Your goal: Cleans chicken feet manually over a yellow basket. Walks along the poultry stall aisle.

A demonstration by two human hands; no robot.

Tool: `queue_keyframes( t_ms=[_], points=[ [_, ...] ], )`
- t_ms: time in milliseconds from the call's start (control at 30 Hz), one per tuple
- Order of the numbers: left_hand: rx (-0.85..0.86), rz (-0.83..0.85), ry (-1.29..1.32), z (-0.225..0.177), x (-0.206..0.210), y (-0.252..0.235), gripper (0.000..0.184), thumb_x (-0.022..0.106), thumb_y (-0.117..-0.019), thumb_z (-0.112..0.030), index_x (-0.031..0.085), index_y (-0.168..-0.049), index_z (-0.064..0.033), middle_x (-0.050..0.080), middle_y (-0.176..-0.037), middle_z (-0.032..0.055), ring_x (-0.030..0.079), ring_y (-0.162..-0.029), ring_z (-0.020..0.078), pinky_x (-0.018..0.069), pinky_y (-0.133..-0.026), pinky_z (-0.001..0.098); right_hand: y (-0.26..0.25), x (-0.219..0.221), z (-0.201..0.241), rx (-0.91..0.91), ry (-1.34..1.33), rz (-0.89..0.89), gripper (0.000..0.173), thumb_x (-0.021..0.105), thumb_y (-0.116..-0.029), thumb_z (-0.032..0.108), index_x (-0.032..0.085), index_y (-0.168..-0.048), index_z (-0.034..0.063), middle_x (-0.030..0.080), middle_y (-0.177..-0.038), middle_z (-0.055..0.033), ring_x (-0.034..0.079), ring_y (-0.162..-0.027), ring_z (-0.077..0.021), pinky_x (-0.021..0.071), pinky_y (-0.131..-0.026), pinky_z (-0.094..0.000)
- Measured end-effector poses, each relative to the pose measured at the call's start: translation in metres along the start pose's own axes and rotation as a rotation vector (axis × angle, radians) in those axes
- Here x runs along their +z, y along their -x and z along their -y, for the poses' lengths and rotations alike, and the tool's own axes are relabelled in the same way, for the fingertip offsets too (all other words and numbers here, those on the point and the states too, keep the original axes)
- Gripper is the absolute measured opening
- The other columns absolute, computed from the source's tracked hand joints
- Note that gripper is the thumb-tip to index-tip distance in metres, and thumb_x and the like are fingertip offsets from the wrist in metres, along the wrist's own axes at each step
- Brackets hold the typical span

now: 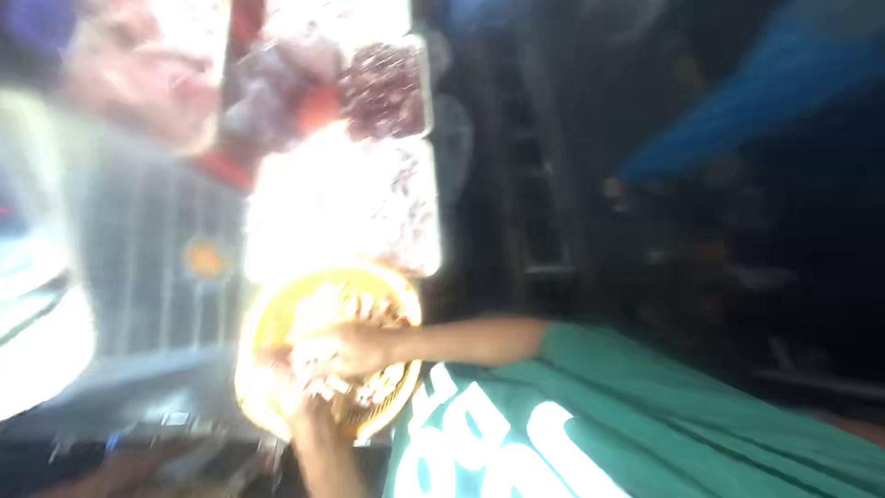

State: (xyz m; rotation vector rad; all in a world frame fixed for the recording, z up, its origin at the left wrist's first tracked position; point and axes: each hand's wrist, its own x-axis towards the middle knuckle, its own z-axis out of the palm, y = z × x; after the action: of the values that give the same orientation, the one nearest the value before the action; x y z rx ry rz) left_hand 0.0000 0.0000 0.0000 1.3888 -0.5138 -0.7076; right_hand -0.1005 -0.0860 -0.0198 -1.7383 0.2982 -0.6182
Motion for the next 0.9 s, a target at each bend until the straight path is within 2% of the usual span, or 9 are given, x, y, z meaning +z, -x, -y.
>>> queue_keyframes(
  t_ms=[100, 167, 233, 367, 467, 533, 567, 700, 900],
  points=[
    [-0.047, -0.105, 0.098, 0.012, -0.004, -0.018, 0.040, 0.028, -0.1133, -0.033, 0.059, -0.099, -0.0127, 0.063, -0.073, -0.0049, 0.063, -0.066, 0.0038, 0.0576, -0.062, 0.0229, -0.006, 0.001, -0.004, -0.043, 0.183, 0.133, 0.026, 0.060, -0.1038, 0.021, 0.072, -0.110, -0.0021, 0.071, -0.107, -0.0149, 0.068, -0.103, -0.0236, 0.0552, -0.095, -0.0415],
    [-0.050, -0.166, 0.123, 0.019, -0.015, -0.030, 0.048, 0.030, -0.1119, -0.044, 0.054, -0.081, -0.0174, 0.050, -0.059, -0.0056, 0.051, -0.050, 0.0059, 0.0495, -0.050, 0.0233, -0.006, 0.006, -0.007, -0.115, 0.367, 0.195, 0.025, 0.059, -0.1042, 0.024, 0.071, -0.107, 0.0029, 0.069, -0.104, -0.0104, 0.066, -0.103, -0.0234, 0.0543, -0.094, -0.0422],
    [-0.111, -0.209, 0.199, 0.015, -0.025, -0.034, 0.056, 0.027, -0.1095, -0.054, 0.049, -0.072, -0.0185, 0.042, -0.052, -0.0059, 0.045, -0.042, 0.0060, 0.0435, -0.043, 0.0215, -0.002, 0.007, -0.003, -0.176, 0.526, 0.287, 0.027, 0.057, -0.1046, 0.027, 0.071, -0.116, 0.0077, 0.070, -0.115, -0.0072, 0.063, -0.114, -0.0236, 0.0489, -0.102, -0.0457],
    [-0.177, -0.156, 0.416, 0.011, -0.060, -0.042, 0.064, 0.020, -0.1045, -0.066, 0.046, -0.070, -0.0194, 0.041, -0.053, -0.0054, 0.044, -0.044, 0.0063, 0.0421, -0.042, 0.0217, 0.005, 0.001, -0.002, -0.233, 0.560, 0.418, 0.026, 0.054, -0.1060, 0.032, 0.069, -0.110, 0.0109, 0.068, -0.106, -0.0053, 0.063, -0.107, -0.0233, 0.0466, -0.099, -0.0489],
    [-0.053, -0.134, 0.387, 0.010, -0.075, -0.046, 0.067, 0.013, -0.1029, -0.069, 0.048, -0.071, -0.0206, 0.043, -0.054, -0.0063, 0.046, -0.045, 0.0064, 0.0433, -0.043, 0.0218, -0.001, -0.006, 0.000, -0.037, 0.291, 0.304, 0.030, 0.054, -0.1068, 0.030, 0.068, -0.112, 0.0037, 0.068, -0.111, -0.0095, 0.065, -0.106, -0.0200, 0.0538, -0.097, -0.0424],
    [0.042, -0.091, 0.343, 0.012, -0.067, -0.042, 0.069, 0.010, -0.1026, -0.068, 0.049, -0.072, -0.0207, 0.043, -0.055, -0.0061, 0.046, -0.045, 0.0072, 0.0437, -0.043, 0.0228, -0.010, -0.001, 0.002, 0.122, 0.185, 0.276, 0.036, 0.056, -0.1060, 0.037, 0.060, -0.126, 0.0072, 0.066, -0.113, -0.0082, 0.066, -0.099, -0.0165, 0.0580, -0.089, -0.0410],
    [0.070, -0.068, 0.347, 0.014, -0.059, -0.040, 0.069, 0.010, -0.1023, -0.069, 0.050, -0.072, -0.0204, 0.043, -0.054, -0.0059, 0.046, -0.044, 0.0072, 0.0443, -0.043, 0.0232, -0.013, 0.004, 0.002, 0.155, 0.182, 0.290, 0.039, 0.054, -0.1061, 0.041, 0.058, -0.126, 0.0080, 0.067, -0.109, -0.0085, 0.067, -0.093, -0.0174, 0.0589, -0.084, -0.0427],
    [0.031, -0.165, 0.409, 0.017, -0.040, -0.043, 0.070, 0.009, -0.1041, -0.066, 0.041, -0.064, -0.0189, 0.036, -0.047, -0.0055, 0.040, -0.039, 0.0075, 0.0380, -0.041, 0.0230, -0.013, 0.022, -0.001, 0.081, 0.202, 0.346, 0.045, 0.035, -0.1123, 0.035, 0.062, -0.106, 0.0001, 0.063, -0.087, -0.0134, 0.064, -0.083, -0.0242, 0.0535, -0.080, -0.0434],
    [-0.132, -0.321, 0.565, 0.013, -0.042, -0.041, 0.071, 0.012, -0.1041, -0.067, 0.041, -0.063, -0.0173, 0.037, -0.047, -0.0045, 0.041, -0.039, 0.0079, 0.0400, -0.040, 0.0233, 0.006, 0.014, -0.005, -0.062, 0.154, 0.262, 0.037, 0.041, -0.1078, 0.022, 0.062, -0.085, 0.0009, 0.057, -0.070, -0.0103, 0.059, -0.068, -0.0207, 0.0490, -0.065, -0.0385]
  ],
)
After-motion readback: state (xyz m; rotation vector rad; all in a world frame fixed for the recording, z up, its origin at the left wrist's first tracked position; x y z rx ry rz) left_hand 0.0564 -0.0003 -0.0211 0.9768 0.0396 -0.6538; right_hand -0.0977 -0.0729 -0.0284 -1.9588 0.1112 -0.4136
